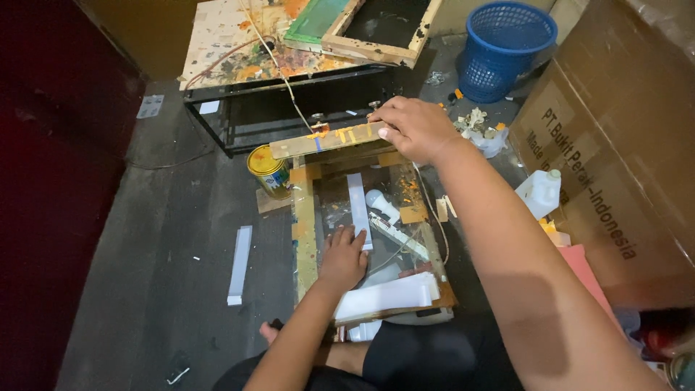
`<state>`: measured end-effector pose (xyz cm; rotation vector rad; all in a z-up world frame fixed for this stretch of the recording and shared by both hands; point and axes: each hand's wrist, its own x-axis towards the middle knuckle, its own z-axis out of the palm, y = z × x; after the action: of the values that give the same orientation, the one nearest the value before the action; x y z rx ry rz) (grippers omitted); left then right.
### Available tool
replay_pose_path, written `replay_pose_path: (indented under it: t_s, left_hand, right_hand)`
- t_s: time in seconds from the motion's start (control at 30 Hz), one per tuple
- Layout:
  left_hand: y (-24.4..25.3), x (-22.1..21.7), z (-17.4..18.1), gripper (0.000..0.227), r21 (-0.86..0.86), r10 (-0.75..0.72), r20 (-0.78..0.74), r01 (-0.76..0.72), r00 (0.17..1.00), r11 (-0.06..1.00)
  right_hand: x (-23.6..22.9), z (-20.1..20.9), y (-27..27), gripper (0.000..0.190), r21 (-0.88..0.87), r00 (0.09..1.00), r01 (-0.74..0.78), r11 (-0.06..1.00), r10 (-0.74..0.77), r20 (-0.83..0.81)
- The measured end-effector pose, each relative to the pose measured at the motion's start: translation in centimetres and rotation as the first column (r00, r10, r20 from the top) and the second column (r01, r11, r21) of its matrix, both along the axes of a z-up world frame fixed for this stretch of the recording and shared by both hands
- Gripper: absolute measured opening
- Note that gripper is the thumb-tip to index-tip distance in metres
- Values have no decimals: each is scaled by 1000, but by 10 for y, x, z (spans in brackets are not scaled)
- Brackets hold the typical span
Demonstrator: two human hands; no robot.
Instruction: The person sits on the floor and uses a squeegee to pull orange ink across a screen printing frame. They repeatedly lift the frame, place a white strip underneath, and pull the ink through the screen to print the strip.
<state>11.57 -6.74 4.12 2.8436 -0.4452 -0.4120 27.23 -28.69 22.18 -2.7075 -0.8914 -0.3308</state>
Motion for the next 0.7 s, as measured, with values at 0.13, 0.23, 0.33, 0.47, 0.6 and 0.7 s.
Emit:
replay_pose_path:
  t_s: [0.13, 0.23, 0.33, 0.47, 0.6, 0.7]
  left_hand:
    - [2, -2, 4, 53, 8, -7, 16, 7, 1000, 1000]
    - [7, -10, 28, 59, -97, 28, -23, -30, 999, 995]
    - [18, -14, 45, 69, -371, 229, 83, -183, 970, 910]
    - [38, -25, 93, 73, -893, 631, 96, -213, 770, 396]
    - [57, -33, 146, 81, -977, 533, -106, -187, 839, 100]
    - [73, -15, 113, 76, -978, 351, -194, -154, 916, -139]
  right_hand:
    - [0, 0, -3, 37, -30, 1000, -23, 999, 23, 1]
    - [-1, -2, -2, 36, -51, 1000, -12, 999, 13, 4]
    - [-5, -5, 0, 38, -19, 1000, 2, 1000, -2, 18]
    - [-10, -11, -1, 36, -4, 999, -5, 1000, 5, 44]
    - [-29, -7, 2, 34, -14, 1000, 23, 1000, -23, 17]
    - [-48, -1, 3, 36, -43, 996, 56, 997, -59, -71]
